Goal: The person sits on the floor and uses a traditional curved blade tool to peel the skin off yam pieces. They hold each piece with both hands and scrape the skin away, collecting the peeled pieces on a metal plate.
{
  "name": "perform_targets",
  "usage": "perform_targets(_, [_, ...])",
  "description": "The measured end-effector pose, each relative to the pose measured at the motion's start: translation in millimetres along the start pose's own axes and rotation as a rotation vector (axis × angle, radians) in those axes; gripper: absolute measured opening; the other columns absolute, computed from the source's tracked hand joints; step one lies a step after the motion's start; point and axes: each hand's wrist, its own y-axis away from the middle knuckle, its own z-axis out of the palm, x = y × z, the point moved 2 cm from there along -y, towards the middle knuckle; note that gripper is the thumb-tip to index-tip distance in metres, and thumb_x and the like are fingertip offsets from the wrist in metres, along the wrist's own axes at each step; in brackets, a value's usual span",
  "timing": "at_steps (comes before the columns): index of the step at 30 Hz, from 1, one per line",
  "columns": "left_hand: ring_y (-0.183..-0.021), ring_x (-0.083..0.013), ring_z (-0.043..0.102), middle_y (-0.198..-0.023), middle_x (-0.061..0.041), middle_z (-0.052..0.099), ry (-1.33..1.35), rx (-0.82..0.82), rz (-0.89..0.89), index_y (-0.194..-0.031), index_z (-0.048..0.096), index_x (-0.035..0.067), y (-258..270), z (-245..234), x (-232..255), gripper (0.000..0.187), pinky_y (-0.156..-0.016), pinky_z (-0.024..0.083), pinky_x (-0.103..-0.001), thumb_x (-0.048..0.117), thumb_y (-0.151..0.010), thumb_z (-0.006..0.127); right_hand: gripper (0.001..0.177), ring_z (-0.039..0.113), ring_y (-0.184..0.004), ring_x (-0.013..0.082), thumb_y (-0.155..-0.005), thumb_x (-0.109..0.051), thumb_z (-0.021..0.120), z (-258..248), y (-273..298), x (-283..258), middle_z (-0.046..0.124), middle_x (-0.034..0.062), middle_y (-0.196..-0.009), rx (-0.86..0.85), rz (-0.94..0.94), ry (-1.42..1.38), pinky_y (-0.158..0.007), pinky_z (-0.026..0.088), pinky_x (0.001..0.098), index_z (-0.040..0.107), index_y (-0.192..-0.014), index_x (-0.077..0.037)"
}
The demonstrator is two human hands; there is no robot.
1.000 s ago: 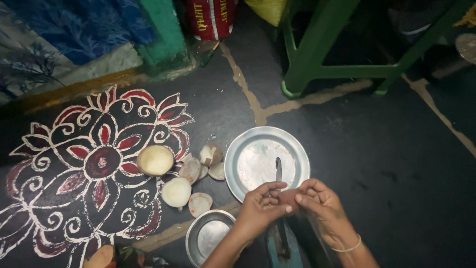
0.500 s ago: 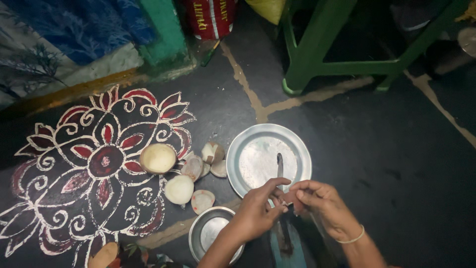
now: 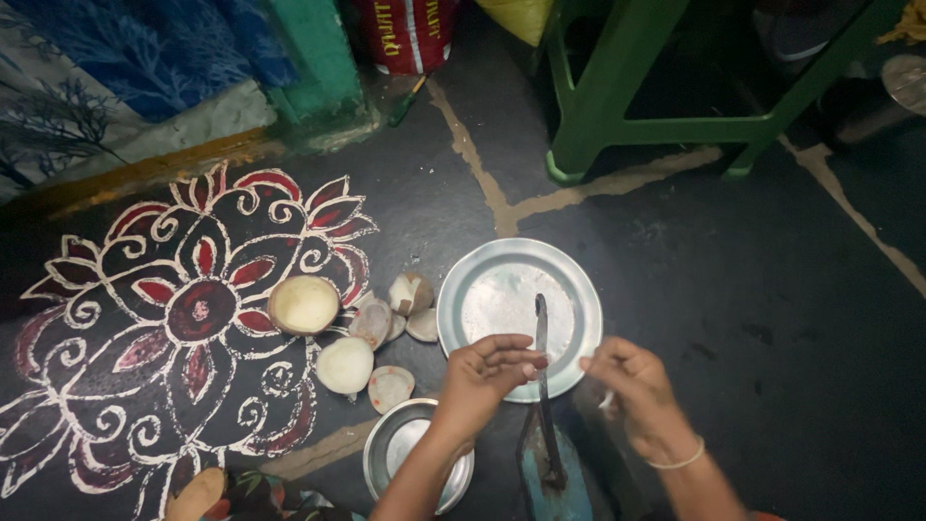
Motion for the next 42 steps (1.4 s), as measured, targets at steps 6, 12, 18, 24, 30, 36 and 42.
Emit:
perform_targets(6, [-0.090,-0.0115,0.073,-0.100,-0.010,0.078,-0.058,0.023,0.055,-0.114,0.072,-0.004,3.9,17.7,-16.9,0.027,-0.081,0.059,-0.024,0.002,-0.088,0.075,0.028,0.050,-0.046,0.0030,-0.080,-0.015,0.078,31.3,12.7,-10.5,0.071,-0.0018,-0.072,-0.123,-0.198,0.253,-0.039,0.038,0.0210,0.076,-0.106,-0.002])
perform_targets(12, [-0.079,-0.0100,0.071,-0.099,-0.006,0.075,-0.264,0.108,0.112,-0.105,0.077,-0.001,4.7,16.7,-11.5,0.021,-0.067,0.056,-0.023,0.007,-0.085,0.078,0.025,0.051,-0.044,0.0065,-0.086,-0.017,0.076,23.8,9.8,-12.2,0.068,0.0020,-0.060,0.008,-0.165,0.239,-0.040,0.035,0.0233,0.079,-0.103,0.001])
perform_targets(18, [-0.071,-0.0057,0.066,-0.081,-0.004,0.076,-0.312,0.187,0.130,-0.103,0.080,0.001,-3.1,20.0,-12.3,0.019,-0.063,0.052,-0.021,0.014,-0.090,0.075,0.030,0.052,-0.046,0.0056,-0.088,-0.021,0.075,29.9,5.0,-8.4,0.062,0.0003,-0.060,0.050,-0.206,0.294,-0.042,0.039,0.0217,0.080,-0.112,-0.003])
perform_targets(24, [-0.064,-0.0050,0.060,-0.072,-0.002,0.071,-0.342,0.274,0.148,-0.101,0.080,0.000,-8.2,22.5,-22.3,0.019,-0.056,0.046,-0.021,0.014,-0.088,0.077,0.030,0.054,-0.052,0.0032,-0.089,-0.020,0.071,37.1,-6.3,-10.6,0.076,-0.0038,-0.077,-0.039,-0.255,0.236,-0.045,0.043,0.0208,0.077,-0.113,-0.004])
perform_targets(30, [-0.067,-0.0037,0.061,-0.077,0.000,0.072,-0.216,0.250,0.164,-0.100,0.079,0.000,-15.0,19.9,-35.8,0.018,-0.059,0.047,-0.019,0.015,-0.090,0.075,0.027,0.052,-0.049,0.0050,-0.087,-0.022,0.075,31.0,-18.8,-1.4,0.066,-0.0004,-0.065,-0.007,-0.193,0.236,-0.044,0.040,0.0216,0.080,-0.107,-0.004])
perform_targets(36, [-0.066,-0.0067,0.064,-0.074,-0.005,0.076,-0.453,0.298,0.096,-0.095,0.080,0.000,-20.9,3.4,-66.9,0.016,-0.060,0.050,-0.022,0.014,-0.089,0.076,0.021,0.056,-0.052,0.0050,-0.087,-0.019,0.074,21.6,-31.7,32.4,0.073,0.0009,-0.075,-0.007,-0.061,0.196,-0.044,0.041,0.0221,0.079,-0.097,-0.002])
perform_targets(42, [-0.074,-0.0159,0.069,-0.086,-0.009,0.075,0.077,0.232,-0.204,-0.097,0.075,-0.002,-22.5,-2.8,-71.2,0.017,-0.067,0.055,-0.030,0.011,-0.090,0.068,0.021,0.056,-0.054,0.0067,-0.087,-0.015,0.073,18.7,-32.6,35.2,0.073,0.0035,-0.078,0.050,0.008,0.233,-0.045,0.045,0.0225,0.081,-0.100,0.000])
